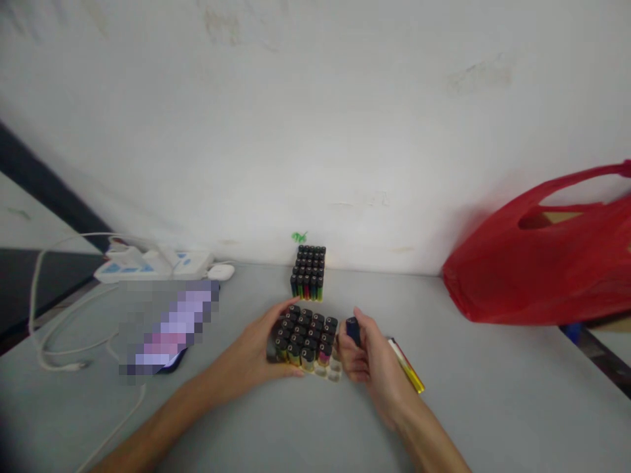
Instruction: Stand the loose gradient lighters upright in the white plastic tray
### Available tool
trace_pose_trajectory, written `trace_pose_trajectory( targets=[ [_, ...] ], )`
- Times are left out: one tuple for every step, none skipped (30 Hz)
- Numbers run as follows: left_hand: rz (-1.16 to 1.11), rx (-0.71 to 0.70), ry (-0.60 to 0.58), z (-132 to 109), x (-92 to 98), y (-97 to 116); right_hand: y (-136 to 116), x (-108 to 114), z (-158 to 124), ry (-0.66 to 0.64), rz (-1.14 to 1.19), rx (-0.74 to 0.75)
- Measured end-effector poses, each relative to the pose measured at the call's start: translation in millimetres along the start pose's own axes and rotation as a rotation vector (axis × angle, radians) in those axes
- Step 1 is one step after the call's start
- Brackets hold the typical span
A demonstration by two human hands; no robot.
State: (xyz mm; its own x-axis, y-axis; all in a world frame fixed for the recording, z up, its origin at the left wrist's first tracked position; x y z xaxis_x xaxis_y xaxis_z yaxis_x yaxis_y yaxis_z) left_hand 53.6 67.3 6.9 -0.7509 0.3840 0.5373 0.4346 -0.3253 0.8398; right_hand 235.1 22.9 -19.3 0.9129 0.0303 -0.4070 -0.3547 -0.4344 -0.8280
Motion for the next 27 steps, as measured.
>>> trace_pose_trajectory(
  targets=[
    [0.002, 0.004, -0.001, 0, 0.0, 0, 1, 2, 0, 0.024, -0.020, -0.003],
    [0.001, 0.008, -0.003, 0, 0.0, 0, 2, 5, 0, 0.048, -0.042, -0.001],
    [-0.002, 0.009, -0.001, 0, 0.4, 0, 2, 7, -1, 0.068, -0.065, 0.006],
    [-0.004, 0.009, 0.001, 0, 0.7, 1, 2, 9, -1, 0.085, -0.085, 0.013],
    [-0.007, 0.006, 0.003, 0, 1.0, 1, 2, 10, -1, 0.097, -0.099, 0.020],
    [-0.009, 0.002, 0.004, 0, 1.1, 1, 3, 12, -1, 0.106, -0.109, 0.028],
    [-0.009, -0.001, 0.003, 0, 1.0, 1, 3, 12, -1, 0.113, -0.115, 0.035],
    [-0.009, -0.001, 0.003, 0, 1.0, 1, 3, 12, -1, 0.118, -0.118, 0.041],
    [-0.009, 0.000, 0.003, 0, 1.0, 0, 2, 12, -1, 0.122, -0.120, 0.047],
    [-0.008, 0.001, 0.003, 0, 0.9, 0, 2, 12, -1, 0.127, -0.120, 0.050],
    [-0.008, 0.002, 0.005, 0, 1.0, -1, 1, 12, -1, 0.135, -0.119, 0.052],
    [-0.008, 0.001, 0.008, -1, 1.1, -1, 1, 12, -1, 0.144, -0.116, 0.051],
    [-0.011, -0.002, 0.011, -1, 1.2, -1, 1, 12, -1, 0.149, -0.113, 0.045],
    [-0.015, -0.005, 0.013, -1, 1.2, -1, 1, 12, 0, 0.150, -0.112, 0.035],
    [-0.020, -0.007, 0.015, -1, 1.1, -2, 2, 11, 0, 0.148, -0.114, 0.023],
    [-0.025, -0.008, 0.016, -1, 1.0, -3, 2, 10, 0, 0.147, -0.119, 0.009],
    [-0.027, -0.008, 0.015, -1, 0.8, -3, 3, 10, 0, 0.148, -0.124, -0.001],
    [-0.027, -0.008, 0.014, -1, 0.6, -4, 3, 10, 0, 0.148, -0.127, -0.007],
    [-0.026, -0.009, 0.015, -1, 0.6, -4, 3, 10, 1, 0.144, -0.125, -0.011],
    [-0.023, -0.010, 0.014, -1, 0.6, -4, 3, 9, 1, 0.132, -0.118, -0.015],
    [-0.018, -0.011, 0.012, -1, 0.5, -4, 4, 8, 2, 0.119, -0.109, -0.019],
    [-0.013, -0.012, 0.010, -1, 0.4, -4, 4, 7, 2, 0.105, -0.102, -0.024],
    [-0.007, -0.014, 0.007, -1, 0.2, -4, 5, 7, 3, 0.099, -0.102, -0.028],
    [-0.001, -0.015, 0.005, -1, 0.0, -4, 5, 8, 3, 0.108, -0.110, -0.029],
    [0.003, -0.014, 0.003, -1, -0.1, -4, 5, 11, 3, 0.134, -0.124, -0.022],
    [0.005, -0.012, 0.002, -1, -0.2, -4, 5, 14, 3, 0.165, -0.142, -0.011],
    [0.004, -0.011, 0.004, -1, 0.0, -3, 4, 17, 2, 0.192, -0.156, -0.001]
  ],
)
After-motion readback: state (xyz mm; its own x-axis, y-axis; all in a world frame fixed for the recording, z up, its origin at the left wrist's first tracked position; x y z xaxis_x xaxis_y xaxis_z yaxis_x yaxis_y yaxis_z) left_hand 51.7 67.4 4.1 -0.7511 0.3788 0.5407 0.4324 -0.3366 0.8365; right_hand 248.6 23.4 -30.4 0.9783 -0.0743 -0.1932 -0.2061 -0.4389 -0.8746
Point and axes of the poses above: each hand's wrist, its own z-axis towards the middle knuckle, its own x-axis out of the back of the hand, y = z × x, the point moved 10 cm from there along z, towards the middle knuckle
